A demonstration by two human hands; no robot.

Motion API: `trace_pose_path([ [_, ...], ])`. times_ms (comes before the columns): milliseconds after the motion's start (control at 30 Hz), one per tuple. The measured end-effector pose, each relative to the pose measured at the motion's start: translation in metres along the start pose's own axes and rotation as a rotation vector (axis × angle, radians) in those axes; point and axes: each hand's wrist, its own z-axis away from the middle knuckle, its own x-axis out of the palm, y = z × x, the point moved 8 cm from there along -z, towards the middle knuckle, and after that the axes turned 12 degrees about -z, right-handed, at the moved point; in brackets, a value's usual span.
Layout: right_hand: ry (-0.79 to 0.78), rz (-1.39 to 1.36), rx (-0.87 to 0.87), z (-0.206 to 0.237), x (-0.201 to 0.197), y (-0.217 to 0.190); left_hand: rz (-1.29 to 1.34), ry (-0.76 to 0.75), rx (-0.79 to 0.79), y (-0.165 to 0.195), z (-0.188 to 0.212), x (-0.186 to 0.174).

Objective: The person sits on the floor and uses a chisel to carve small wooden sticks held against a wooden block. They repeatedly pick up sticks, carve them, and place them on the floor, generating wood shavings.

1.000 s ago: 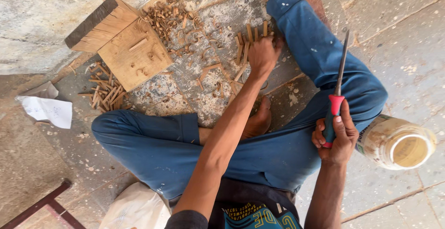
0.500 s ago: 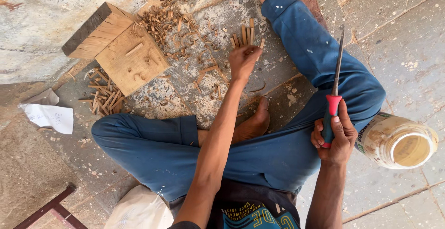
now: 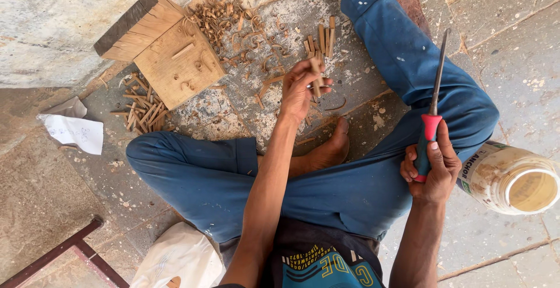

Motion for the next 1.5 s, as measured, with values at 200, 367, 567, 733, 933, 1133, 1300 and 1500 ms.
trace_pose_path([
  [200,0.033,0.061,-0.016,0.002,0.004,-0.002,-0.398,0.265,0.0,0.006,0.02,-0.036],
  [367,0.015,0.092,-0.016,0.002,0.008,-0.002,-0.496,0.32,0.04,0.008,0.008,-0.033],
  [567,0.021,0.084,-0.026,0.005,0.008,-0.002,-0.917,0.574,0.115,0.014,0.04,-0.075],
  [733,0.003,0.08,-0.018,0.005,0.011,0.0,-1.479,0.319,0.445,-0.003,0.042,-0.033],
  [933,0.01,0.099,-0.016,0.006,0.011,-0.002,-1.458,0.298,0.237,-0.011,0.023,-0.028],
  [1133,0.021,0.101,-0.037,0.008,0.01,-0.001,-0.603,0.146,-0.123,-0.03,0.033,-0.045],
  [1300,0.019,0.099,-0.021,0.006,0.008,-0.001,-0.502,0.197,-0.135,-0.04,0.03,-0.055],
  [1500,-0.004,0.076,-0.028,0.008,0.01,-0.002,-1.08,0.44,0.367,0.011,0.057,-0.083],
])
